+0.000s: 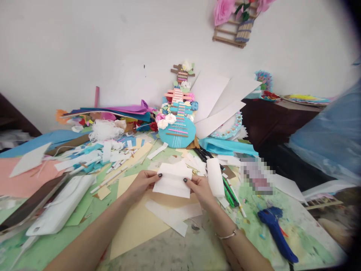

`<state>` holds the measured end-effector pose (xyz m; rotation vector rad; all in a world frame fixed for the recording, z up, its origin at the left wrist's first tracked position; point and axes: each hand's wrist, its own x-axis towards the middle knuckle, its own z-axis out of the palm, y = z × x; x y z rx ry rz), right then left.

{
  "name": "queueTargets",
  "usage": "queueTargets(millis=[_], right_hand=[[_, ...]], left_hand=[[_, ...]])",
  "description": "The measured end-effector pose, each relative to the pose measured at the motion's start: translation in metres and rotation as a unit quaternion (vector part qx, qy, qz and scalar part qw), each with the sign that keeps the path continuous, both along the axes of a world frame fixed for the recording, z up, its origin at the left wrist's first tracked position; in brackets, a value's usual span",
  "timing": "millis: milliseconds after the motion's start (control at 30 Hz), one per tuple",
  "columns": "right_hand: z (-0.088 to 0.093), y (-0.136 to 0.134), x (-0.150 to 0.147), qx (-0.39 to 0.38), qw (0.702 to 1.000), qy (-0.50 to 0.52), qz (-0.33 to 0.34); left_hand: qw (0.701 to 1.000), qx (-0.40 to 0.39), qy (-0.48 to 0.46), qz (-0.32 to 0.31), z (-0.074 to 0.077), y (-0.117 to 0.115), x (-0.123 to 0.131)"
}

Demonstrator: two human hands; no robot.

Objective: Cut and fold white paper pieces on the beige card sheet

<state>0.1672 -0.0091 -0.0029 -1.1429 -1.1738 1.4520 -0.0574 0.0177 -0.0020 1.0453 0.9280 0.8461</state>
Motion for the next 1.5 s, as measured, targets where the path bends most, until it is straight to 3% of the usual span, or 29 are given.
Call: queueTargets(millis=[200, 367, 667, 933, 1500], right_hand=[[0.003, 0.001, 0.001, -0.005, 0.994, 0.108, 0.023], [0.011, -0.001, 0.002, -0.009, 0.987, 0.161, 0.01], [0.016, -0.005, 0.004, 0.006, 0.984, 0.176, 0.025], [0.015, -0.005, 0.006, 0.046, 0.992, 0.12, 0.001], [0.016, -0.004, 0.006, 0.009, 0.987, 0.159, 0.024]], left_hand=[[0.996, -0.024, -0.077, 0.039, 0.002, 0.001, 0.001], [0.994, -0.043, -0.095, 0.031, 0.009, -0.002, 0.002], [0.99, -0.051, -0.125, 0.045, 0.013, -0.003, 0.003], [0.99, -0.04, -0.129, 0.036, 0.013, -0.003, 0.002], [0.993, -0.013, -0.118, 0.029, 0.018, -0.006, 0.004]])
